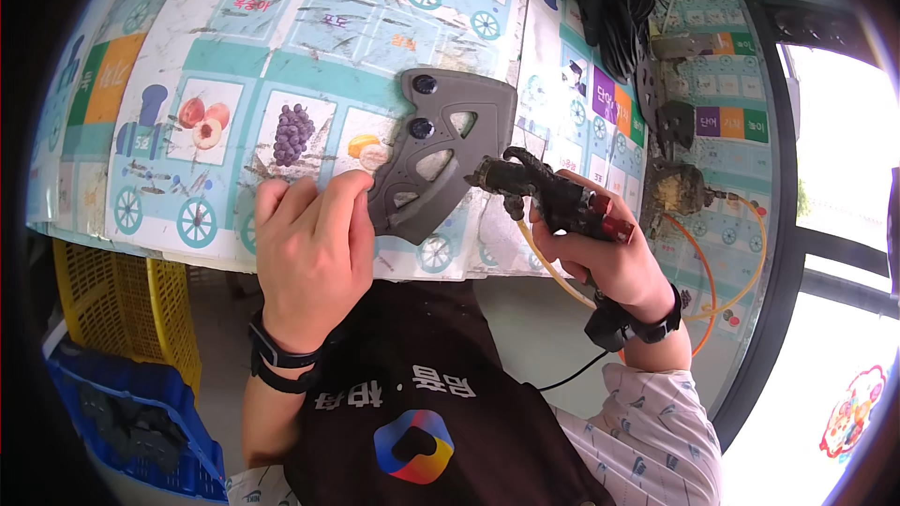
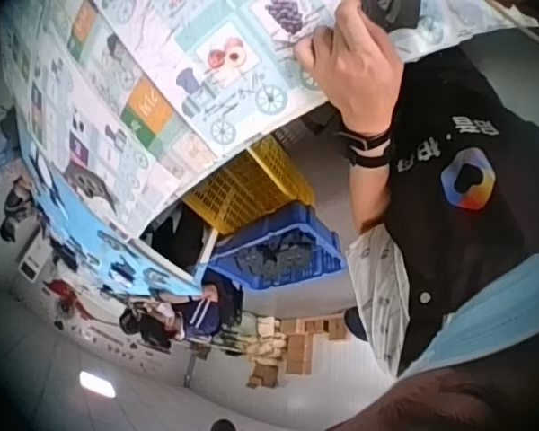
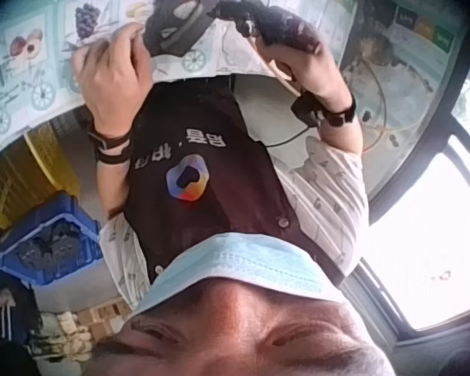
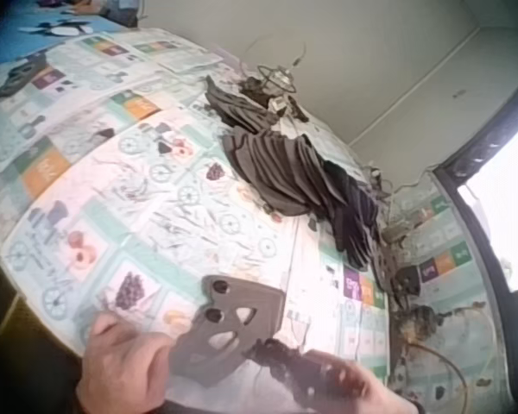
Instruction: Applying adhesive or glue to shoe upper components using a handheld dispenser at a manufacturing workstation.
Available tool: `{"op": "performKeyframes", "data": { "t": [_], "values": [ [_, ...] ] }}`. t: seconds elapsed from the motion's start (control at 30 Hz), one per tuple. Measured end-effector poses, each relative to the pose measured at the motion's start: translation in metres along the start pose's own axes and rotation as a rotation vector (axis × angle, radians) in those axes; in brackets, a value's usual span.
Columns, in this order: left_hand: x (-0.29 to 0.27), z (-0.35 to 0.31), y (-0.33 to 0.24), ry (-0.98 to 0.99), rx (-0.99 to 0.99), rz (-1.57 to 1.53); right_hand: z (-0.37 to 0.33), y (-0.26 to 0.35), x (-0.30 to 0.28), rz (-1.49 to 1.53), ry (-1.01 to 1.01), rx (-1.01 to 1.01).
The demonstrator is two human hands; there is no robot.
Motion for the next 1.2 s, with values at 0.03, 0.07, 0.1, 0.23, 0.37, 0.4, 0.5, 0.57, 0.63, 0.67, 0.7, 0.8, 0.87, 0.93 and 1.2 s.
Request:
{"op": "performKeyframes", "data": {
  "t": [0.03,0.07,0.1,0.23,0.37,0.4,0.5,0.57,0.63,0.67,0.7,0.8,0.87,0.93,1.2],
  "values": [
    [0.000,0.001,0.000,0.005,0.001,0.001,0.000,-0.001,-0.001,0.000,-0.003,-0.001],
    [0.000,0.001,0.000,0.003,0.003,-0.001,0.001,-0.003,-0.001,0.042,-0.009,-0.027],
    [0.000,0.001,0.000,0.005,0.004,0.002,0.002,-0.004,-0.002,0.084,-0.014,-0.053],
    [0.001,0.000,0.000,-0.001,0.003,0.003,0.005,-0.003,-0.002,0.037,-0.073,-0.058],
    [0.000,0.001,0.000,0.006,0.003,0.000,0.006,0.002,-0.006,0.053,-0.068,-0.064],
    [0.000,0.001,0.000,0.003,0.003,0.004,0.006,0.003,-0.007,0.062,-0.049,-0.063],
    [0.000,0.001,-0.001,-0.001,0.003,0.005,0.008,0.001,-0.009,0.118,-0.083,-0.096],
    [0.000,0.001,-0.001,-0.003,0.001,0.005,0.011,0.001,-0.012,0.112,-0.089,-0.093],
    [0.000,0.002,-0.001,0.004,-0.001,0.001,0.013,0.000,-0.014,0.107,-0.094,-0.089],
    [0.000,0.002,-0.001,0.004,-0.001,0.000,0.013,0.000,-0.014,0.105,-0.111,-0.100],
    [-0.001,0.002,-0.001,0.009,-0.003,0.003,0.014,0.000,-0.015,0.103,-0.128,-0.111],
    [0.000,0.002,0.000,0.010,0.003,0.012,0.017,0.003,-0.017,0.142,-0.121,-0.104],
    [0.000,0.002,0.000,0.007,0.012,0.018,0.020,0.003,-0.018,0.148,-0.127,-0.112],
    [-0.001,0.003,-0.001,0.013,-0.006,-0.003,0.022,0.003,-0.018,0.154,-0.130,-0.121],
    [0.002,0.001,0.001,0.000,-0.004,0.000,0.029,0.008,-0.015,0.147,-0.099,-0.137]
  ]
}}
Point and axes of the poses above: each hand's wrist, its own z-axis towards the middle knuckle, its own x-axis out of the palm, y = z × x, the point moved 2 cm from there along z, towards the middle knuckle, and after that the axes turned 10 degrees about z, right-handed, at the moved point
